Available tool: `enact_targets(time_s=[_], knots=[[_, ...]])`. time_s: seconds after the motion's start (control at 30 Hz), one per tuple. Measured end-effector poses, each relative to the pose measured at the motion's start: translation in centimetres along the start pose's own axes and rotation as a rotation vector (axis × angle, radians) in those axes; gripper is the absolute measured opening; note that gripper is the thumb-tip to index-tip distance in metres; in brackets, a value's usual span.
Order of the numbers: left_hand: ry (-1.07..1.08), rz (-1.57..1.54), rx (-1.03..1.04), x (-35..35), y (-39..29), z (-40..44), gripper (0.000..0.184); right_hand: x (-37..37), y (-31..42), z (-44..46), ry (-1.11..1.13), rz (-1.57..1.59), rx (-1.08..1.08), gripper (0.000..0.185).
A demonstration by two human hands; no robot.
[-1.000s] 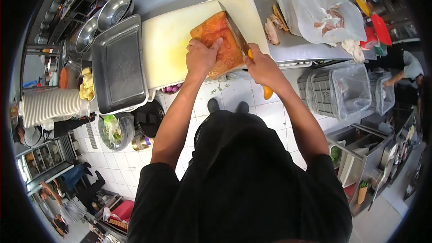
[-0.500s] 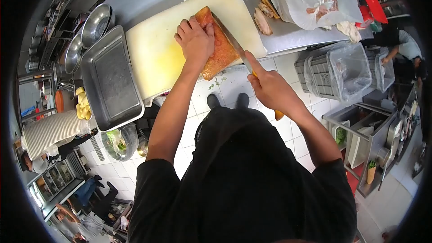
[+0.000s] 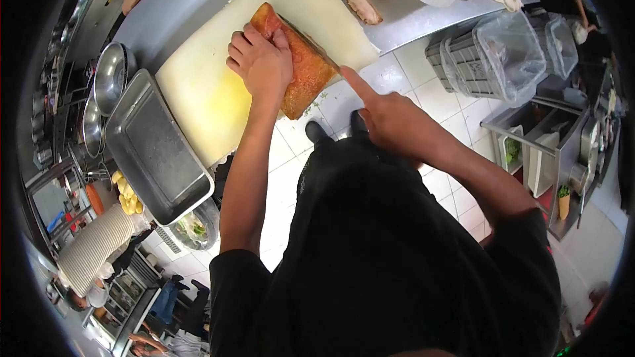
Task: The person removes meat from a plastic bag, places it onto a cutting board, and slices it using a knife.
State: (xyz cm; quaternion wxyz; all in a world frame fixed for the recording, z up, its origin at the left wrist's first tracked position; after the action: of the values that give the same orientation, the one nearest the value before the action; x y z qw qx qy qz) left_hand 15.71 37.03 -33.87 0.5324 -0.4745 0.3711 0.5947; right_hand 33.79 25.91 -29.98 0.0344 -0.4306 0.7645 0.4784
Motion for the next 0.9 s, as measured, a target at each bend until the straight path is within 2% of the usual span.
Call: enact_targets(time_s=[0.13,0.23,0.43,0.53,0.57,0.67,0.77,0.87,0.9], knots=[[-0.009,-0.008,0.037,0.0,-0.4,0.0,0.054,0.6,-0.7,2.7,-0.031,-0.010,-0.040,0.071],[-0.023,0.008,0.017,-0.1,0.0,0.0,0.054,1.1,-1.1,5.8,-0.173,0.022,-0.251,0.074],[-0.064,0.033,0.009,0.3,0.1,-0.2,0.054,2.2,-3.3,1.1,0.014,0.074,0.037,0.074],[-0.078,0.042,0.003,0.3,0.2,-0.1,0.054,1.9,-2.6,3.6,-0.070,-0.003,-0.027,0.084],[-0.081,0.039,-0.002,0.0,0.0,0.0,0.055,1.5,-1.9,4.4,-0.106,0.025,-0.116,0.085],[0.013,0.022,-0.037,0.1,0.4,0.3,0.054,1.1,-2.1,3.6,-0.057,0.066,-0.017,0.077],[-0.092,0.053,-0.017,-0.2,0.3,0.2,0.053,1.5,-3.4,0.8,-0.033,-0.005,-0.030,0.078],[0.124,0.001,-0.052,0.8,0.7,0.3,0.060,1.7,-2.7,2.5,-0.019,-0.019,-0.036,0.078],[0.128,-0.004,-0.050,0.4,0.5,0.2,0.060,1.4,-1.8,4.5,-0.096,0.031,-0.186,0.080]])
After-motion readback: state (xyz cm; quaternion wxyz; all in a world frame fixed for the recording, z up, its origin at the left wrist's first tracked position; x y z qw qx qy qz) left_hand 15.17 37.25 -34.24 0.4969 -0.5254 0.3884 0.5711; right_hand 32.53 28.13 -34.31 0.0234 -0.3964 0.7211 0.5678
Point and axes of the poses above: each hand's wrist, its own z-axis towards the middle knuckle, its own x-axis out of the palm, y = z × x, the point moved 9 cm from there along z, towards the middle knuckle, and after that the axes turned 13 degrees about z, right-handed, at the moved point
